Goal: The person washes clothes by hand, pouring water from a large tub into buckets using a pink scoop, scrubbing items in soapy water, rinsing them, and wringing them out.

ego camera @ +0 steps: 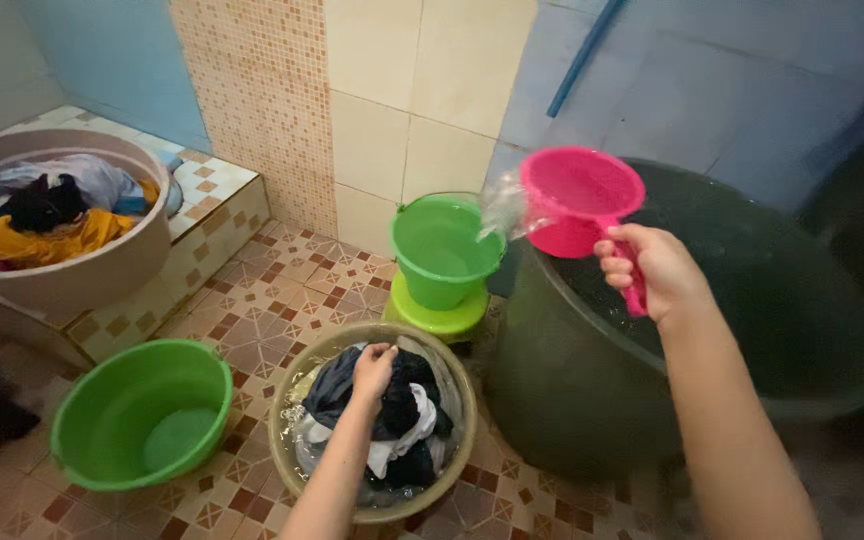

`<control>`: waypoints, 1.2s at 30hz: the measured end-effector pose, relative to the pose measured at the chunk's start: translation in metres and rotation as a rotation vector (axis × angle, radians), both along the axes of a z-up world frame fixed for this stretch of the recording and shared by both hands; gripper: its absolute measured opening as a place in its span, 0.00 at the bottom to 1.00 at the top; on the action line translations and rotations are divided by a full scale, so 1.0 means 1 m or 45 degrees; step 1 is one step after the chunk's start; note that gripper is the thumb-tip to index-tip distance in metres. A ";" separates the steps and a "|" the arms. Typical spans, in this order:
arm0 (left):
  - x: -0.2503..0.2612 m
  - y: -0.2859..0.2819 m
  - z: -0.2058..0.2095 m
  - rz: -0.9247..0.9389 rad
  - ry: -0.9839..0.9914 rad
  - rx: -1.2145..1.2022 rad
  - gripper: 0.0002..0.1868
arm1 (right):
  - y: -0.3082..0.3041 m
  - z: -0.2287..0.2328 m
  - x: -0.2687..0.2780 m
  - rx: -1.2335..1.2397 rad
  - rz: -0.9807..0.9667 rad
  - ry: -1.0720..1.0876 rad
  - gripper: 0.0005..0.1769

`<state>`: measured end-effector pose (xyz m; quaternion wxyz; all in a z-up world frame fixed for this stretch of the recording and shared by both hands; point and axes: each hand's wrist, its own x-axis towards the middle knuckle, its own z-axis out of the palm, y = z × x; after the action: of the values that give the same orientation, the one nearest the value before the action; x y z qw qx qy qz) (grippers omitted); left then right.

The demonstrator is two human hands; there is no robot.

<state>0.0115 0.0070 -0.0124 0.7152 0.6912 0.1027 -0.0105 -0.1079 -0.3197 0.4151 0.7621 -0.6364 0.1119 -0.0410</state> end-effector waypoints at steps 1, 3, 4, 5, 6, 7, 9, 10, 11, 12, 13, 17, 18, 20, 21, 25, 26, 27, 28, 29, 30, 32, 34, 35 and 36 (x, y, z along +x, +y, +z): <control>0.005 0.004 -0.006 0.017 -0.028 -0.008 0.18 | 0.009 0.005 -0.003 0.000 0.033 0.024 0.08; 0.015 0.013 -0.013 0.054 -0.090 -0.026 0.16 | 0.031 0.006 -0.005 -0.001 0.100 0.066 0.09; 0.021 0.017 -0.014 0.025 0.012 -0.127 0.16 | 0.043 0.002 -0.003 -0.007 0.164 0.068 0.08; 0.025 0.021 -0.016 -0.005 0.121 -0.224 0.15 | 0.053 -0.007 -0.002 -0.006 0.227 0.077 0.08; 0.027 0.025 -0.018 -0.036 0.227 -0.321 0.15 | 0.062 -0.018 -0.001 -0.005 0.290 0.086 0.07; 0.028 0.028 -0.019 -0.060 0.199 -0.421 0.15 | 0.071 -0.030 0.002 -0.027 0.312 0.122 0.08; 0.028 0.035 -0.020 -0.105 0.136 -0.619 0.15 | 0.090 -0.062 0.010 -0.112 0.336 0.213 0.08; 0.028 0.038 -0.020 -0.066 0.189 -0.594 0.14 | 0.099 -0.081 0.014 -0.175 0.336 0.266 0.07; 0.024 0.038 -0.022 -0.028 0.238 -0.569 0.13 | 0.108 -0.101 0.019 -0.268 0.363 0.296 0.07; 0.024 0.038 -0.023 0.012 0.287 -0.544 0.13 | 0.117 -0.122 0.025 -0.362 0.390 0.324 0.07; 0.026 0.039 -0.023 0.016 0.314 -0.565 0.12 | 0.123 -0.141 0.031 -0.511 0.440 0.348 0.07; 0.020 0.044 -0.029 -0.002 0.273 -0.537 0.10 | 0.139 -0.210 0.042 -0.947 0.498 0.238 0.15; 0.018 0.044 -0.031 -0.013 0.228 -0.502 0.11 | 0.140 -0.219 0.045 -1.164 0.486 0.098 0.15; 0.017 0.035 -0.034 0.013 0.126 -0.567 0.15 | 0.143 -0.229 0.050 -1.587 0.456 -0.190 0.15; 0.017 0.031 -0.035 0.026 0.076 -0.599 0.17 | 0.147 -0.229 0.050 -1.631 0.458 -0.187 0.15; 0.015 0.020 -0.038 0.093 -0.027 0.211 0.17 | 0.170 -0.207 0.035 -1.795 0.430 -0.003 0.15; 0.014 0.017 -0.039 0.050 -0.098 0.221 0.17 | 0.176 -0.200 0.031 -1.832 0.414 0.085 0.15; 0.014 0.015 -0.039 0.008 -0.173 0.233 0.18 | 0.183 -0.193 0.027 -1.864 0.412 0.129 0.14; 0.015 0.013 -0.038 -0.029 -0.152 0.298 0.19 | 0.188 -0.188 0.024 -1.897 0.410 0.173 0.14; 0.014 0.013 -0.038 -0.067 -0.129 0.365 0.19 | 0.192 -0.184 0.021 -1.927 0.410 0.219 0.14; 0.013 0.012 -0.038 -0.104 -0.105 0.432 0.19 | 0.194 -0.181 0.019 -1.976 0.419 0.197 0.14; 0.010 0.013 -0.040 -0.103 -0.087 0.381 0.20 | 0.195 -0.181 0.017 -2.072 0.439 0.155 0.13; 0.008 0.012 -0.041 -0.106 -0.096 0.358 0.22 | 0.192 -0.180 0.015 -2.155 0.421 0.081 0.17; 0.007 0.012 -0.041 -0.112 -0.110 0.362 0.22 | 0.190 -0.179 0.014 -2.196 0.410 0.045 0.20; 0.006 0.013 -0.041 -0.118 -0.125 0.365 0.22 | 0.187 -0.175 0.015 -2.204 0.371 0.048 0.19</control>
<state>0.0174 0.0197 -0.0532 0.6120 0.7900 0.0361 0.0050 -0.0933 -0.1332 0.2400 0.0073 -0.9996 -0.0282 -0.0033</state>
